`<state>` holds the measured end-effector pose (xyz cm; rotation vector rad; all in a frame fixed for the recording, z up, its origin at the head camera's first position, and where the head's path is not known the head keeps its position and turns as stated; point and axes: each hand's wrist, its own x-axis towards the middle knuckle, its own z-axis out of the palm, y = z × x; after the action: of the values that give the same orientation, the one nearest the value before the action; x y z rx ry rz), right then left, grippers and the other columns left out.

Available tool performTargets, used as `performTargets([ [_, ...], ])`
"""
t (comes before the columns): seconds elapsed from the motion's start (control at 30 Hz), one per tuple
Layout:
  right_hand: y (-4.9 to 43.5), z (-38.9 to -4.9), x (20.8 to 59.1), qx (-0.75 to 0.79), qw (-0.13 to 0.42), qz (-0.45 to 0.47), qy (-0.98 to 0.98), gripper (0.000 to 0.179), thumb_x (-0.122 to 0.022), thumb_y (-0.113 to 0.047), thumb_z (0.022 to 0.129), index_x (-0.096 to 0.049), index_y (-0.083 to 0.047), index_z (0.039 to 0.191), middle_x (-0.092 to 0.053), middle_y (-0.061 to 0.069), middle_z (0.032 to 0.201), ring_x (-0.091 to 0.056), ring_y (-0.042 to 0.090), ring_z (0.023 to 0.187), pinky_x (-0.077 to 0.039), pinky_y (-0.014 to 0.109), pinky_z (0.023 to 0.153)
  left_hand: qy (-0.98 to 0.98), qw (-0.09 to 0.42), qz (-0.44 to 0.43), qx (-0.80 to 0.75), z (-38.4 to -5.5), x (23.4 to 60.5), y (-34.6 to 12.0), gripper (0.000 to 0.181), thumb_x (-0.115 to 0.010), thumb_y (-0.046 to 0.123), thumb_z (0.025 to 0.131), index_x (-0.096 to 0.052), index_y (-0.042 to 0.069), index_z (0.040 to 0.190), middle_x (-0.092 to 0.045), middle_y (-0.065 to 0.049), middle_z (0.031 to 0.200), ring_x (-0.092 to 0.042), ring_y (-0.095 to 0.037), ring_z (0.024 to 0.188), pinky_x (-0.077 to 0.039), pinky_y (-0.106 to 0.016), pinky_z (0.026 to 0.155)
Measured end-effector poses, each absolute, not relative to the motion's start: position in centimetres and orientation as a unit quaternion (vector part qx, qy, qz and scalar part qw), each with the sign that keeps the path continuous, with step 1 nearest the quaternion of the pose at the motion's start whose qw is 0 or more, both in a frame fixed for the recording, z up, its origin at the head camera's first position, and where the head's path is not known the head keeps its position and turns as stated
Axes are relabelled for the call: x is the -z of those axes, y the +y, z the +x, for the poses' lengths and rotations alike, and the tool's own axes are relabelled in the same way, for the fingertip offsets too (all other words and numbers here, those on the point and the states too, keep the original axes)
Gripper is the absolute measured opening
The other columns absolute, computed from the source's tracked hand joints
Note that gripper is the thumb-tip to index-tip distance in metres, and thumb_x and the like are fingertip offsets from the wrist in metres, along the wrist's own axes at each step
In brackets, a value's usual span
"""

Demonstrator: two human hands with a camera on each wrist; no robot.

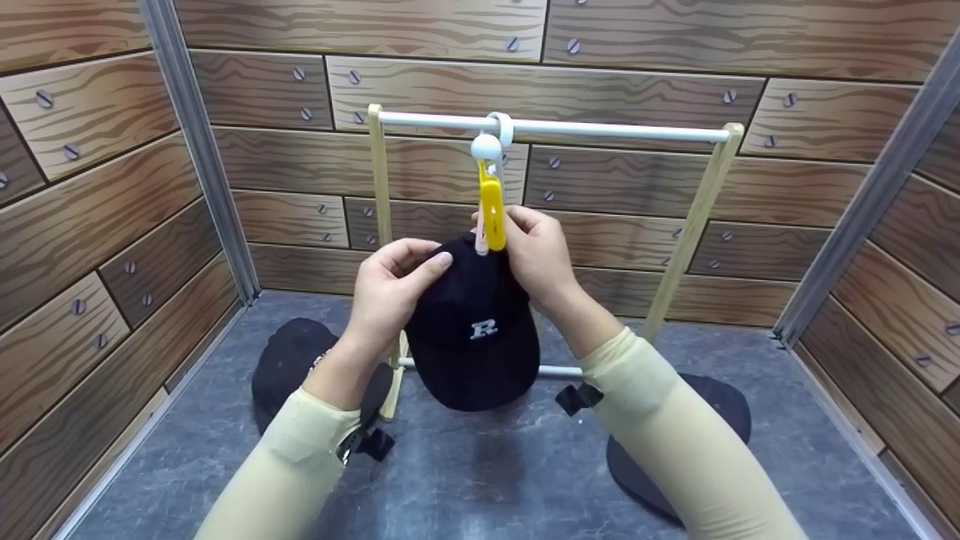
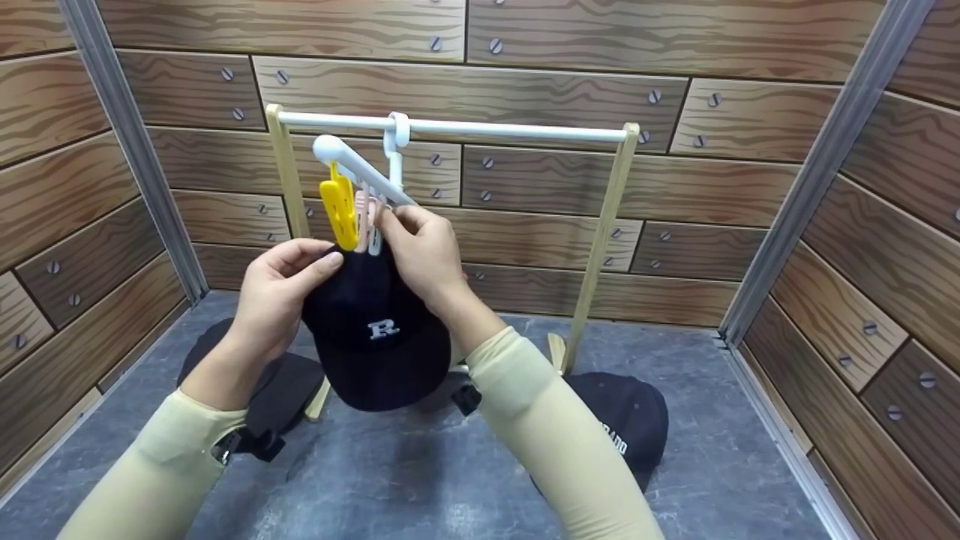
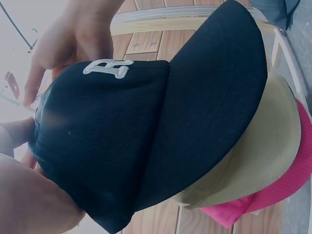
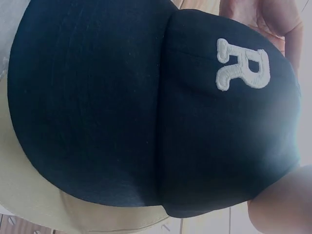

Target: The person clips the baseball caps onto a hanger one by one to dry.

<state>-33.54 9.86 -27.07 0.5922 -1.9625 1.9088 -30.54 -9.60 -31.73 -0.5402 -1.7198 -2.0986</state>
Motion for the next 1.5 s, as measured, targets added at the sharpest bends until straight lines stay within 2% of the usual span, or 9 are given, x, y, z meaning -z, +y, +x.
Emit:
performTargets([
  [0.23,10.6,-33.8,28.0,-0.675,0.19,0.218,-0.679,0.021,-0.068,-0.012,0.11,-0.083,0.003,0.108,-0.081,0.008,0.096,-0.073,0.019,0.092,-0.058,0.027,0.082,-0.611,0.177,-0.19,0.748,-30.5,32.1,-9.3,0.012,-0.085,0.004,0.096,-0.082,0.001,0.107,-0.08,-0.007,0.101,-0.072,-0.017,0.089,-0.059,-0.026,0.078],
  [0.4,11.1,-33.7,28.5,-0.679,0.21,0.214,-0.67,0.021,-0.067,-0.006,0.109,-0.081,0.008,0.113,-0.08,0.009,0.1,-0.071,0.016,0.091,-0.056,0.025,0.082,-0.614,0.169,-0.196,0.745,-30.5,32.6,-9.1,0.014,-0.085,0.005,0.096,-0.081,0.001,0.11,-0.079,-0.007,0.101,-0.071,-0.017,0.089,-0.058,-0.027,0.078],
  [0.77,12.4,-33.9,30.0,-0.674,0.234,0.199,-0.672,0.019,-0.069,-0.009,0.108,-0.082,0.005,0.111,-0.077,0.004,0.095,-0.065,0.013,0.085,-0.054,0.024,0.078,-0.644,0.168,-0.208,0.716,-29.9,33.7,-8.9,0.024,-0.085,0.006,0.097,-0.078,-0.002,0.118,-0.079,-0.009,0.111,-0.072,-0.021,0.102,-0.059,-0.028,0.087],
  [1.07,13.3,-34.0,31.7,-0.622,0.269,0.223,-0.7,0.018,-0.071,-0.008,0.107,-0.08,0.006,0.113,-0.077,0.004,0.094,-0.065,0.011,0.081,-0.054,0.024,0.077,-0.683,0.183,-0.205,0.677,-29.9,34.7,-9.1,0.036,-0.088,0.013,0.096,-0.076,0.002,0.129,-0.077,-0.009,0.118,-0.071,-0.023,0.11,-0.057,-0.029,0.095],
  [1.2,13.6,-33.9,32.7,-0.6,0.284,0.227,-0.712,0.018,-0.074,-0.009,0.106,-0.08,0.004,0.117,-0.08,0.008,0.102,-0.068,0.013,0.087,-0.055,0.024,0.081,-0.711,0.194,-0.196,0.646,-29.9,35.4,-9.2,0.044,-0.089,0.019,0.095,-0.074,0.005,0.134,-0.075,-0.009,0.121,-0.069,-0.023,0.111,-0.057,-0.033,0.097],
  [1.3,13.9,-33.9,33.5,-0.592,0.289,0.227,-0.718,0.021,-0.075,-0.01,0.107,-0.079,0.004,0.122,-0.08,0.012,0.113,-0.072,0.018,0.1,-0.056,0.025,0.09,-0.731,0.204,-0.194,0.622,-29.7,35.9,-9.2,0.053,-0.089,0.023,0.095,-0.07,0.004,0.141,-0.072,-0.01,0.131,-0.067,-0.024,0.118,-0.054,-0.039,0.104],
  [1.5,14.5,-33.9,35.1,-0.573,0.292,0.237,-0.728,0.033,-0.076,-0.012,0.106,-0.073,0.004,0.135,-0.077,0.016,0.13,-0.07,0.029,0.122,-0.053,0.038,0.109,-0.757,0.229,-0.192,0.582,-29.9,37.1,-9.4,0.067,-0.089,0.029,0.095,-0.062,0.005,0.152,-0.064,-0.011,0.143,-0.061,-0.027,0.129,-0.047,-0.047,0.114],
])
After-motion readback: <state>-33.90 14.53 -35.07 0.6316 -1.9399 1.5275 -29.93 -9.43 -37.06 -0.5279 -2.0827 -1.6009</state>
